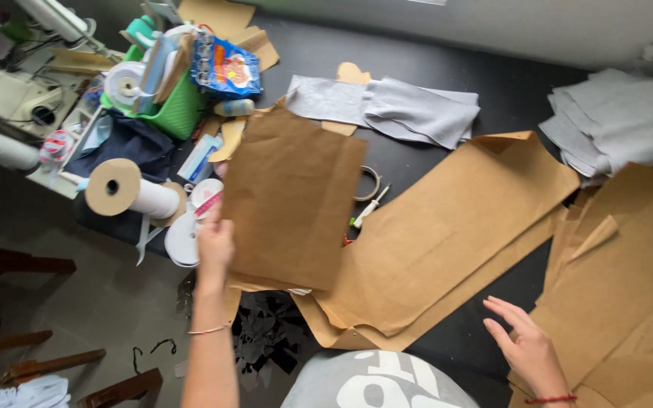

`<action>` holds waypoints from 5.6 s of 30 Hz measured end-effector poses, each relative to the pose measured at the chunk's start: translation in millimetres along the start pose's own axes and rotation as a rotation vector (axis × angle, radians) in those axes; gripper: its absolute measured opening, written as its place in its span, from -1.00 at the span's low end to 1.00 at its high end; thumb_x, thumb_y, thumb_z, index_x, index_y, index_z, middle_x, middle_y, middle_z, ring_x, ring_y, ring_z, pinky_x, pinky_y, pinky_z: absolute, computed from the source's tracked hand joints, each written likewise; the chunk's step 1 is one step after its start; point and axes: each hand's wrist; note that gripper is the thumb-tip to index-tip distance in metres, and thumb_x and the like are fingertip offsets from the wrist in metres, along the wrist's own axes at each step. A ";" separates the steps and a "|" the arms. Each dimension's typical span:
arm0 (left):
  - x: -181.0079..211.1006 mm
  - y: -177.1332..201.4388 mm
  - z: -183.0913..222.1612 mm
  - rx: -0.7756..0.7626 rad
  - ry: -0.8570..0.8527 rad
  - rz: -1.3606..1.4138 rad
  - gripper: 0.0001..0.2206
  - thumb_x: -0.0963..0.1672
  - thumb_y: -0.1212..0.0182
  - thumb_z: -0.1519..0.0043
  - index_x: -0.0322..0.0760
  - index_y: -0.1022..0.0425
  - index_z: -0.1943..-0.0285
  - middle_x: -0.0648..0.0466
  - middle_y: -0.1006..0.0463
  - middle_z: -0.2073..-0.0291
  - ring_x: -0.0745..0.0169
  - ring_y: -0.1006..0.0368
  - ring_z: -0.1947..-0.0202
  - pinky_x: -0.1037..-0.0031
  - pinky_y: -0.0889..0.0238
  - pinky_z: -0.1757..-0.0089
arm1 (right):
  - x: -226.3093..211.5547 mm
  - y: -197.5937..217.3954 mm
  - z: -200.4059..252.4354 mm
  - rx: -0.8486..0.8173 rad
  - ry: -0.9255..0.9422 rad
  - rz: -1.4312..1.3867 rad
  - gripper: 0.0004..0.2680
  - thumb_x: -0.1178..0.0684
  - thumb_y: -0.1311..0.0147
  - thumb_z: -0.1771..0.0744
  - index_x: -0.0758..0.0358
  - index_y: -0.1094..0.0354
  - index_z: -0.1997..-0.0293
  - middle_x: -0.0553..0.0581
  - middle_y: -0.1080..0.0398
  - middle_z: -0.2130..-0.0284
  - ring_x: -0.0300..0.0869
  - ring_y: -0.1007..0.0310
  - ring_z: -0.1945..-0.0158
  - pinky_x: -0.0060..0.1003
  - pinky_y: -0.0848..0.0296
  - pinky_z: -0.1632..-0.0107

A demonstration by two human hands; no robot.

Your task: Sorting and organizing brown paper garment patterns on a workbench.

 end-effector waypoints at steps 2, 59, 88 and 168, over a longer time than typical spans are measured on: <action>11.0 39.7 -15.3 0.074 -0.034 -0.208 -0.57 -0.22 0.18 -0.05 -0.08 -0.24 -0.14 0.15 -0.33 -0.02 0.31 -0.25 0.02 0.53 -0.04 0.05 | 2.1 -0.6 1.1 0.018 -0.017 0.005 -0.80 0.05 -0.02 -0.18 -0.08 -0.40 0.18 -0.26 -0.34 0.09 -0.31 0.03 0.75 -0.56 -0.17 0.42; 69.8 -124.7 186.5 -0.698 -0.923 -0.197 -0.72 -0.18 -0.15 -0.04 -0.07 -0.33 0.07 0.21 -0.35 -0.02 0.36 -0.37 0.08 0.53 -0.28 0.30 | -99.5 -44.2 -37.9 0.287 0.098 -0.974 -0.38 0.22 0.07 -0.21 0.25 0.62 -0.24 0.20 -0.13 -0.06 -0.24 -0.20 0.01 -0.41 -0.17 -0.05; 66.0 -15.2 108.3 -0.376 -0.492 -0.806 -0.24 -0.19 -0.05 0.17 0.07 0.15 -0.29 -0.01 0.40 -0.29 -0.24 0.55 -0.25 -0.27 0.49 0.02 | -250.3 -131.8 -50.0 -0.609 0.314 -0.938 -0.43 0.29 0.31 -0.18 0.14 0.61 -0.25 -0.19 0.21 -0.21 -0.39 -0.28 0.32 -0.58 -0.18 0.37; 255.8 -362.9 397.0 -1.624 -0.179 -0.174 -0.72 -0.14 -0.16 0.05 -0.26 -0.32 0.17 0.11 -0.48 0.30 0.29 -0.40 0.24 0.47 -0.32 0.25 | 174.5 116.9 214.6 0.884 -0.496 -1.313 -0.82 0.11 -0.09 -0.14 0.30 -0.26 0.31 0.03 -0.29 0.34 -0.21 -0.22 0.24 -0.34 -0.23 0.12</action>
Point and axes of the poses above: each hand's wrist, its own z-axis away from the middle knuckle, its own y-axis out of the back of the hand, x = y × z
